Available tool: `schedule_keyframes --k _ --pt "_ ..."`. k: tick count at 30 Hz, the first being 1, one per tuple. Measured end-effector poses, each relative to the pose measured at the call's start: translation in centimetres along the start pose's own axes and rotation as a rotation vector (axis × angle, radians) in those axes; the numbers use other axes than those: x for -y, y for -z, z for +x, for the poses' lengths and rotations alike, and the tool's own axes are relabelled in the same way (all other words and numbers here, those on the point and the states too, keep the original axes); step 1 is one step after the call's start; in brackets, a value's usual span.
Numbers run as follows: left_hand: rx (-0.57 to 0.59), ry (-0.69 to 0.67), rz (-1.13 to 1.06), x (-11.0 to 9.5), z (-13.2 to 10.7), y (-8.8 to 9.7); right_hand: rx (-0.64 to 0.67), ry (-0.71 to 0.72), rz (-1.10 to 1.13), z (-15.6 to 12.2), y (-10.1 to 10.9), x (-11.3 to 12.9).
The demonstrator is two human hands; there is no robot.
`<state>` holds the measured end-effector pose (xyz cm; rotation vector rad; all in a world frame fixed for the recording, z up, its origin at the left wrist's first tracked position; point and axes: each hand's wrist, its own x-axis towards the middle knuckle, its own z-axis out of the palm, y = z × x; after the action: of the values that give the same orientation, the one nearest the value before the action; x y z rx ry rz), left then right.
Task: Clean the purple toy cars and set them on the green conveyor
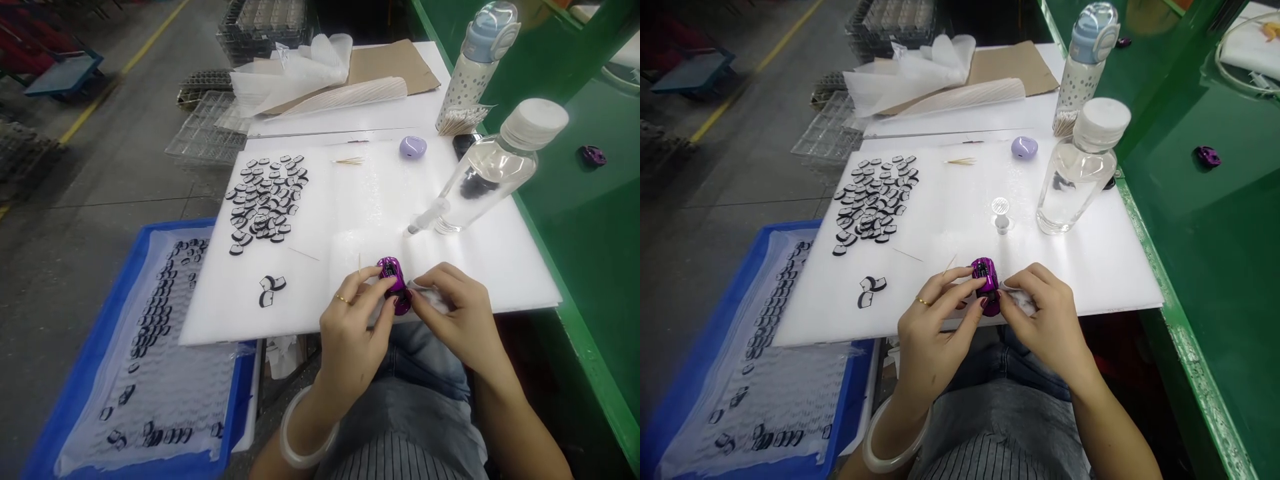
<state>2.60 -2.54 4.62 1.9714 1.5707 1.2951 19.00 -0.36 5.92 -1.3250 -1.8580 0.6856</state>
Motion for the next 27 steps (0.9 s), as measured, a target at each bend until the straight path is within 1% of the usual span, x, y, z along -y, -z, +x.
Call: schedule_keyframes --k 2,4,7,9,11,13,14,16,18,20,22,23,24,25,27 --pt "0.038 -0.003 -0.004 0.1 0.1 0.3 0.004 0.027 -0.026 -0.1 0.1 -0.2" --pt "0.112 -0.009 -0.009 0.3 0.3 0.8 -0.038 0.102 -0.047 -0.3 0.2 -0.5" --pt "0.207 -0.032 -0.007 0.7 0.3 1.3 -0.165 0.315 -0.107 -0.7 -0.2 -0.8" --pt "0.208 -0.045 0.000 0.9 0.3 1.5 -0.186 0.446 -0.182 -0.9 -0.9 -0.8" --pt "0.193 -0.055 0.010 1.0 0.3 1.4 -0.175 0.506 -0.250 -1.2 -1.5 -0.6" --pt "0.175 -0.081 0.029 1.2 0.2 1.3 -0.196 0.488 -0.293 -1.4 -1.7 -0.3" --pt "0.164 -0.101 0.039 1.4 0.1 1.3 -0.207 0.460 -0.310 -1.5 -1.4 -0.3" --pt "0.136 -0.167 0.046 1.7 -0.2 1.1 -0.188 0.397 -0.323 -1.3 0.0 -0.6" --pt "0.101 -0.256 0.044 2.0 -0.4 1.0 -0.190 0.318 -0.303 -0.6 2.1 -1.5" --pt "0.066 -0.328 0.060 2.2 -0.7 0.9 -0.297 0.233 -0.335 0.6 4.2 -2.8" --pt "0.047 -0.351 0.076 2.2 -0.8 0.9 -0.416 0.192 -0.483 1.6 5.1 -3.8" --pt "0.046 -0.347 0.073 2.2 -0.9 0.9 -0.448 0.194 -0.554 1.9 4.9 -3.9" --pt "0.047 -0.340 0.060 2.2 -0.9 1.0 -0.446 0.208 -0.600 2.0 4.3 -3.7" --pt "0.044 -0.334 0.043 2.2 -0.9 1.0 -0.432 0.219 -0.601 1.8 3.3 -3.1" --pt "0.001 -0.341 0.033 2.5 -1.1 1.1 -0.347 0.231 -0.514 1.2 0.6 -1.3"
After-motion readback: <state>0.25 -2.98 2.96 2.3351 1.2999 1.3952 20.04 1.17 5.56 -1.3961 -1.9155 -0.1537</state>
